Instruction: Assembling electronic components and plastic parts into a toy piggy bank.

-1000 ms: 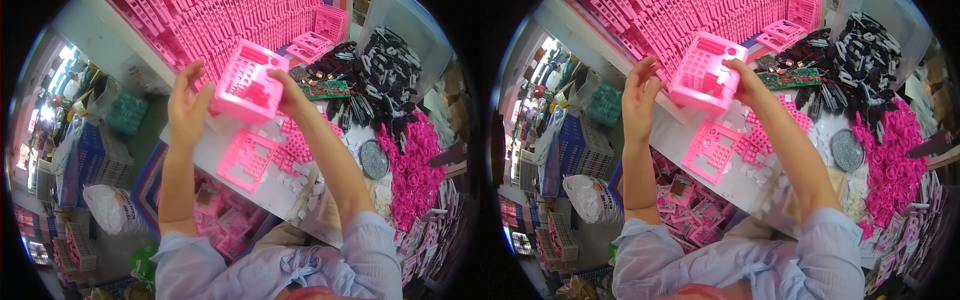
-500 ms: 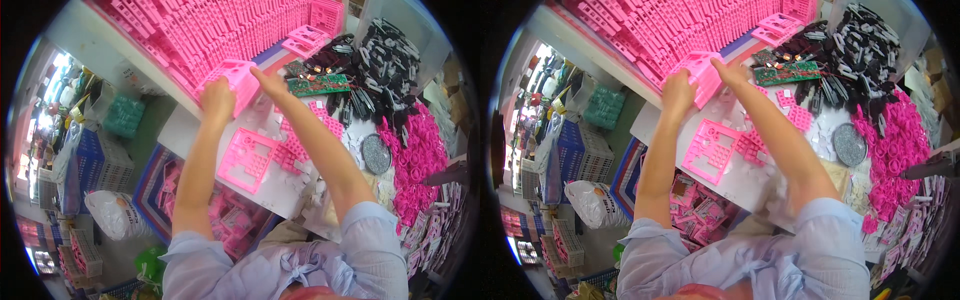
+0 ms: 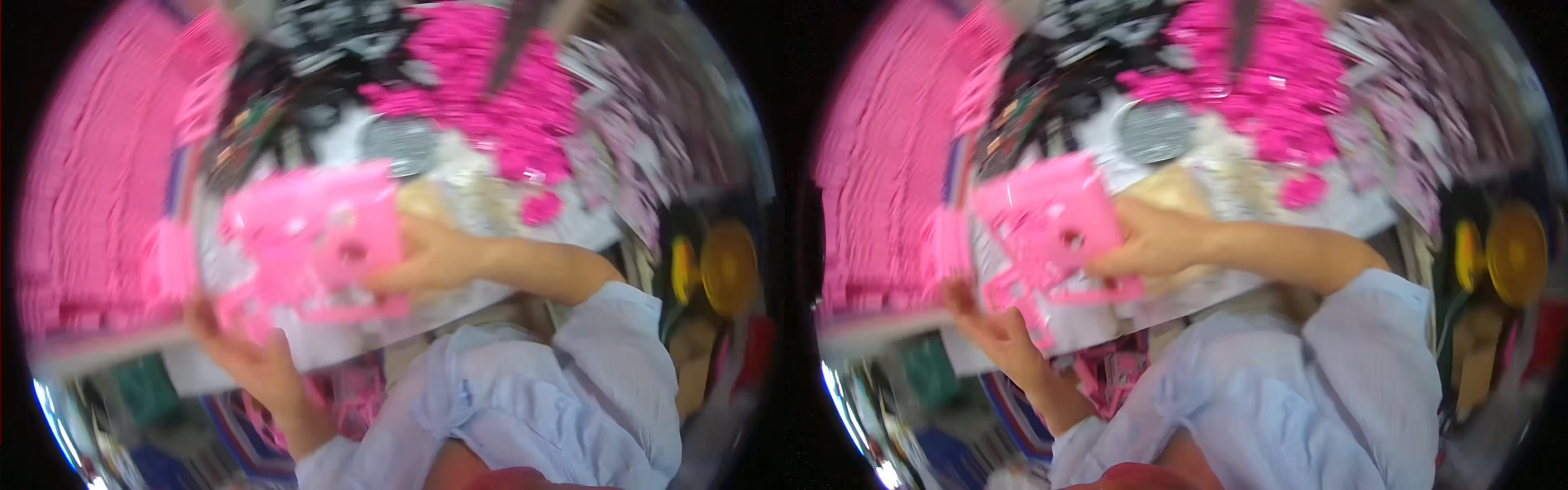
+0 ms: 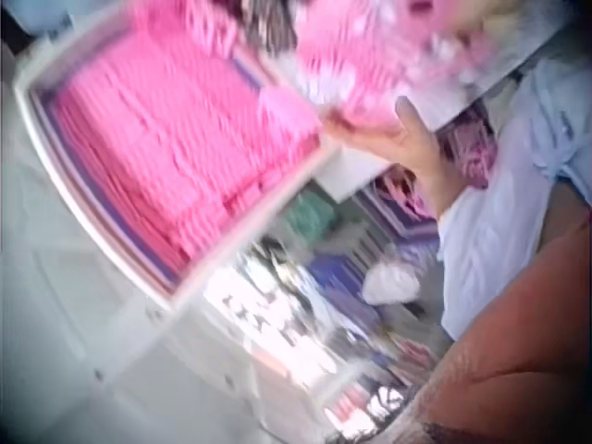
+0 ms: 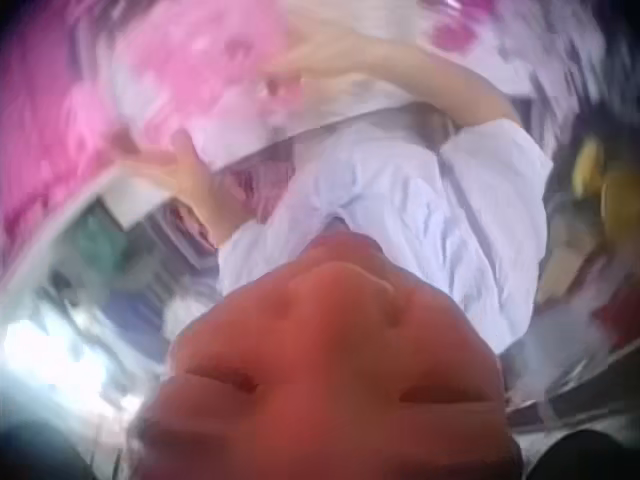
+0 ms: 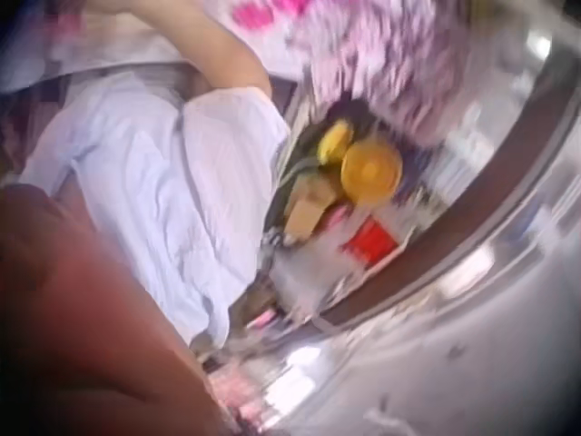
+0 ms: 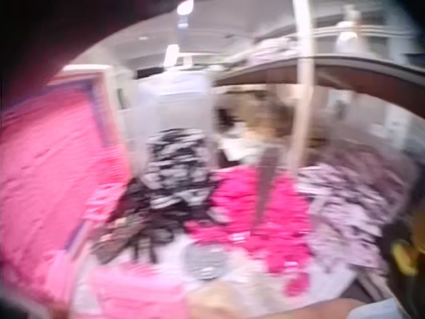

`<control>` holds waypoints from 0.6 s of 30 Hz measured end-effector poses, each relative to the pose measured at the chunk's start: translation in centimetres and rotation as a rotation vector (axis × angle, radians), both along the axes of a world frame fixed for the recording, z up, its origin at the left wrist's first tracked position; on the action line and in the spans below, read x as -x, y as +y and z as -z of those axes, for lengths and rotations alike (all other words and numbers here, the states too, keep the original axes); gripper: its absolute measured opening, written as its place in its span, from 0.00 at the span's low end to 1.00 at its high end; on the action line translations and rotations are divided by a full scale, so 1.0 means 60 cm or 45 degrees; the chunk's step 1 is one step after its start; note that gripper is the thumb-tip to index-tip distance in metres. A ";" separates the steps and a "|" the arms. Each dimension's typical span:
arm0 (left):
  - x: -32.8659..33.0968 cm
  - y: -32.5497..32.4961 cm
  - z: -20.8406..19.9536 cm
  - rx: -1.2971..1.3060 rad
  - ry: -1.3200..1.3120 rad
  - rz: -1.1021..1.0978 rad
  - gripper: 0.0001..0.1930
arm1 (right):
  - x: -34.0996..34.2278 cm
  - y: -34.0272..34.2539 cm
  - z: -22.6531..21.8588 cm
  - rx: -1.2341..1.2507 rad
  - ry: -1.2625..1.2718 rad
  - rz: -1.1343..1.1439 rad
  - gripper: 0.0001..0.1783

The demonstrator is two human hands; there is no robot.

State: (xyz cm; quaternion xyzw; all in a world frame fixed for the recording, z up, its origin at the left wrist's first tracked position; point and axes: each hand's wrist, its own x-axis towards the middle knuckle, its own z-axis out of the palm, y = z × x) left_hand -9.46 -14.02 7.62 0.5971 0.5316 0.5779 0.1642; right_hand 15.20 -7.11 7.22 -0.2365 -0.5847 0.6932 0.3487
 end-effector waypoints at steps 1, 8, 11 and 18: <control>-0.003 0.003 0.041 0.388 -0.218 0.236 0.46 | -0.023 -0.024 0.022 -0.068 -0.156 0.021 0.22; -0.150 0.033 0.059 0.576 -0.627 0.514 0.40 | -0.358 -0.107 0.045 -0.285 -0.904 0.844 0.24; -0.140 0.044 0.064 0.534 -0.617 0.441 0.38 | -0.550 -0.108 0.010 -0.243 -1.704 1.622 0.20; -0.191 0.037 0.068 0.616 -0.443 0.550 0.24 | -0.682 -0.202 -0.006 -0.210 -2.156 1.143 0.27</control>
